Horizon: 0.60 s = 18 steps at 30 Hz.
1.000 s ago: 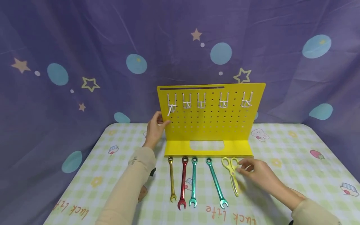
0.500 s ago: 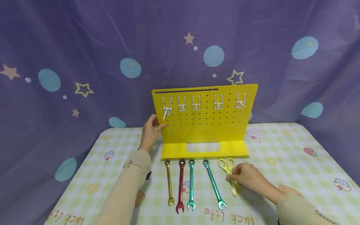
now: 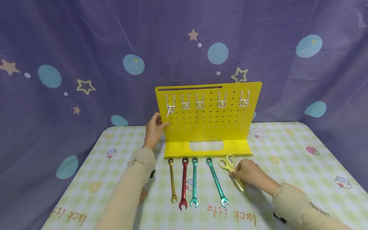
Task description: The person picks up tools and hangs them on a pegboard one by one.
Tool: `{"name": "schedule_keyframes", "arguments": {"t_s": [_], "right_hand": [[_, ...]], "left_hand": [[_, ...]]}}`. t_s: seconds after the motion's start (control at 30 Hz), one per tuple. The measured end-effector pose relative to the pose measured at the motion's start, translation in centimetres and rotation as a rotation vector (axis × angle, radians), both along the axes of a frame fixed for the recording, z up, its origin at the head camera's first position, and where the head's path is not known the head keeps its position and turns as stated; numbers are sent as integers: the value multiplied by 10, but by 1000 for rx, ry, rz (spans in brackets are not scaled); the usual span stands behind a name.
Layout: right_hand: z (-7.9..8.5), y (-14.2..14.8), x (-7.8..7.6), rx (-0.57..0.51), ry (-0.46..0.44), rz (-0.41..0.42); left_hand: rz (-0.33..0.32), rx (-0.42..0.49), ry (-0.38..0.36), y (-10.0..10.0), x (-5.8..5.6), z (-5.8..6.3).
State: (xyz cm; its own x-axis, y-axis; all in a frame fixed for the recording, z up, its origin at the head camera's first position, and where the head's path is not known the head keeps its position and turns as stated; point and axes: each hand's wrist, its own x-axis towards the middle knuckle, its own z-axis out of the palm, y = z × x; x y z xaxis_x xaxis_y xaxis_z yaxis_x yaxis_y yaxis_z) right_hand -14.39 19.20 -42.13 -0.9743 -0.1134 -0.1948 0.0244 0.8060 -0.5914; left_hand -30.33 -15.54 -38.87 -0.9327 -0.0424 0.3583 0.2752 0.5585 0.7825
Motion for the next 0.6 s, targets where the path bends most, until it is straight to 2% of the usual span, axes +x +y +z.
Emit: {"name": "schedule_keyframes", "arguments": {"t_s": [0.3, 0.6], "right_hand": [[6, 9, 4, -69, -51, 11], [14, 22, 3, -139, -34, 60]], "left_hand": [[4, 4, -6, 2, -2, -6], [20, 6, 5, 4, 0, -2]]}}
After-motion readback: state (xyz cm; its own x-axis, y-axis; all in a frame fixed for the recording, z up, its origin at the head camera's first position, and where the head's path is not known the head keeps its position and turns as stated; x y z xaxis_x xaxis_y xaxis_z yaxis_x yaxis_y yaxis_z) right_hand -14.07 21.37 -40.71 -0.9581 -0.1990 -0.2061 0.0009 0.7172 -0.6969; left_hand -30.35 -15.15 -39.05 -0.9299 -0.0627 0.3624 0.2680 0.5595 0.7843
